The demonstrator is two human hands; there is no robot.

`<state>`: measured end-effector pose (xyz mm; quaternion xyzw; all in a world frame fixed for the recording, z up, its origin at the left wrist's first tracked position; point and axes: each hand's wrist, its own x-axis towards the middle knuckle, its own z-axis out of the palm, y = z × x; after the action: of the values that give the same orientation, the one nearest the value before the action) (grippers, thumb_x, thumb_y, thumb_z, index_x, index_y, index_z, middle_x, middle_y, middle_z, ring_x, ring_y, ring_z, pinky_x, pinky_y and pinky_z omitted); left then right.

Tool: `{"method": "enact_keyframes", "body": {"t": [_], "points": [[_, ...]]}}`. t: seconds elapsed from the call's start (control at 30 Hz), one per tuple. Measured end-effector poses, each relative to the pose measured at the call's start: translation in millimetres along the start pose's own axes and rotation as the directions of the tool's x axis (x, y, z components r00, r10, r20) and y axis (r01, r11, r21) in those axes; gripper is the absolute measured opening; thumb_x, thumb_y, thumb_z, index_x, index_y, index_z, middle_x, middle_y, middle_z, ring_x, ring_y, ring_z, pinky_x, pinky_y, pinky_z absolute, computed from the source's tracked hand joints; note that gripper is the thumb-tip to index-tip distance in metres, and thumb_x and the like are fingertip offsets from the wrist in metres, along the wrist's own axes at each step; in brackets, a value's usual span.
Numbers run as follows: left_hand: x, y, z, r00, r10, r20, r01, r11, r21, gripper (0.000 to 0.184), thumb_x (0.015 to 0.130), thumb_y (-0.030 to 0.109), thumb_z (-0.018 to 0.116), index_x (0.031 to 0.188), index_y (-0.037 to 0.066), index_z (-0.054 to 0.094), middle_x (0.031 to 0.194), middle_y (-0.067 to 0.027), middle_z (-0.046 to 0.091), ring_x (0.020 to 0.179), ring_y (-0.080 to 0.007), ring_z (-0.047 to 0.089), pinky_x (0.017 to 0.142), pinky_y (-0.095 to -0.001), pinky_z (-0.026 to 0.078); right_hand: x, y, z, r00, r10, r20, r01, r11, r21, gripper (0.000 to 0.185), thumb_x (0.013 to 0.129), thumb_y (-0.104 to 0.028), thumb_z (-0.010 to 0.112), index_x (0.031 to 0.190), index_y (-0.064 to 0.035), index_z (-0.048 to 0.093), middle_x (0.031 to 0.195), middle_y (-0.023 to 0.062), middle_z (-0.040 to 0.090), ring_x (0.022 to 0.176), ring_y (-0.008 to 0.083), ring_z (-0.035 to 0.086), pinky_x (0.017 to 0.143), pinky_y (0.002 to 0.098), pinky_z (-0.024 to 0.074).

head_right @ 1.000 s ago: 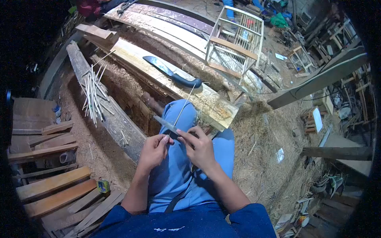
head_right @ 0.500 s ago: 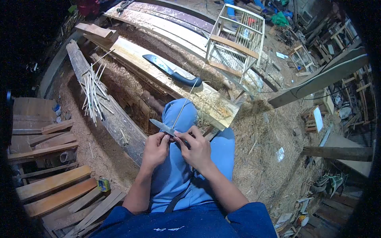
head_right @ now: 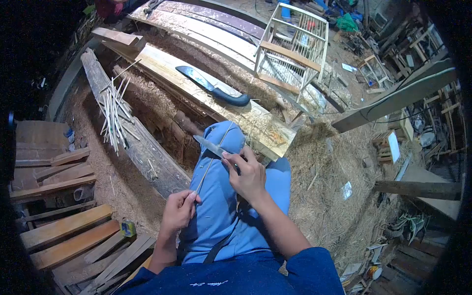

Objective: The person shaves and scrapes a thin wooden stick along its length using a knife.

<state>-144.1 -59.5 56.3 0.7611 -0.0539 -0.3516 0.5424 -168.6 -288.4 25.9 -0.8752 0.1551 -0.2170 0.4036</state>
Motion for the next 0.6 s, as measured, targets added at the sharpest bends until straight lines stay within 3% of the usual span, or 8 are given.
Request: {"method": "enact_keyframes", "body": {"t": [0.6], "points": [[-30,-6,-1,0.999,-0.045,-0.006,0.044,0.998,-0.035,0.034,0.108,0.022,0.051,0.086,0.0,0.066,0.052,0.0033,0.05,0.043,-0.004,0.042,0.043,-0.0224,0.033,4,8,4,0.997,-0.048,-0.066,0.04,0.992,-0.118,0.014,0.086,-0.016,0.08,0.1,-0.0137,0.076,0.082,0.008,0.057,0.062,0.0247,0.062,0.054,0.0387,0.0471]]}}
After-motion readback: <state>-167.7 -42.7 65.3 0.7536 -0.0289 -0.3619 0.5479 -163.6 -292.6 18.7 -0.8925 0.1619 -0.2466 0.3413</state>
